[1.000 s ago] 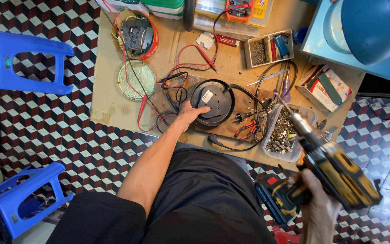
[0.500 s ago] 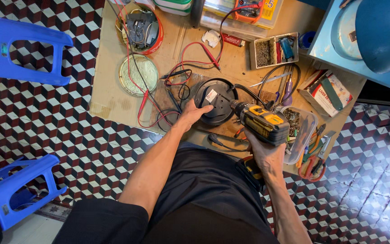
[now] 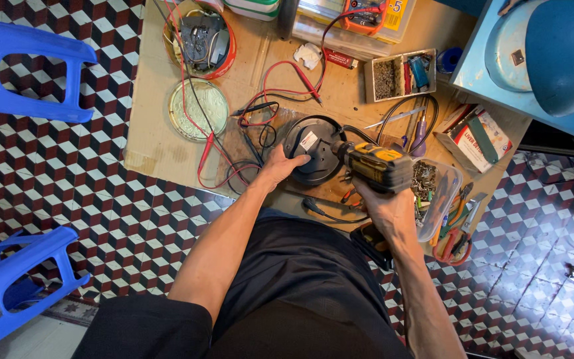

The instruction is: The person assembles a black circular appliance base, attaches a central component, and uses a cordless drill to secure a white rectangular module with screws. They then connect a power cord and handle a stainless steel kettle.

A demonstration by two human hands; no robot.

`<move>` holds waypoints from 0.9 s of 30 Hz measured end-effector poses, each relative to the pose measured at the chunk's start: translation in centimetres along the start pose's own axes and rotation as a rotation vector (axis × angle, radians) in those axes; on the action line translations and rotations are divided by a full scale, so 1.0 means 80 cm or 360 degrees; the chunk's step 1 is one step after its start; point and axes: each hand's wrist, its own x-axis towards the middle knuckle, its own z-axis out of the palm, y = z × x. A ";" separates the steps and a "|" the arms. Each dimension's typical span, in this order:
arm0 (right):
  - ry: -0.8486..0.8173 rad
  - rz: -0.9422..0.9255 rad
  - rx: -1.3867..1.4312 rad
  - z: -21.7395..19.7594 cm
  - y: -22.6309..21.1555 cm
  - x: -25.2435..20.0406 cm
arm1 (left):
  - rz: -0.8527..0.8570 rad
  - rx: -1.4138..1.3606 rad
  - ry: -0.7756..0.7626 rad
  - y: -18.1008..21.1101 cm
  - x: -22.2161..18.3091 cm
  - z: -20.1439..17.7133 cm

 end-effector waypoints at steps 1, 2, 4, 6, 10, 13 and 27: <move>-0.0027 -0.0032 -0.0156 -0.006 -0.006 0.007 | 0.0068 -0.0018 -0.0013 0.001 0.002 0.003; -0.0085 -0.0193 -0.0268 -0.010 -0.012 0.016 | 0.0043 0.0060 -0.0025 0.004 0.006 0.004; -0.0207 -0.0515 -0.0486 -0.016 -0.025 0.033 | -0.0005 0.0220 -0.0049 0.008 0.012 0.000; -0.0294 -0.0354 -0.0452 -0.016 -0.039 0.044 | -0.0170 0.0209 -0.0112 0.013 0.016 -0.004; -0.0269 -0.0380 -0.0142 -0.014 -0.055 0.039 | -0.0172 0.0195 -0.0138 0.016 0.016 -0.006; -0.0229 0.0234 0.0038 -0.010 -0.059 0.028 | -0.0055 0.0145 -0.0108 0.014 0.014 -0.005; -0.0113 -0.0260 0.0125 0.002 -0.025 0.028 | -0.0070 0.0183 -0.0093 0.015 0.007 -0.004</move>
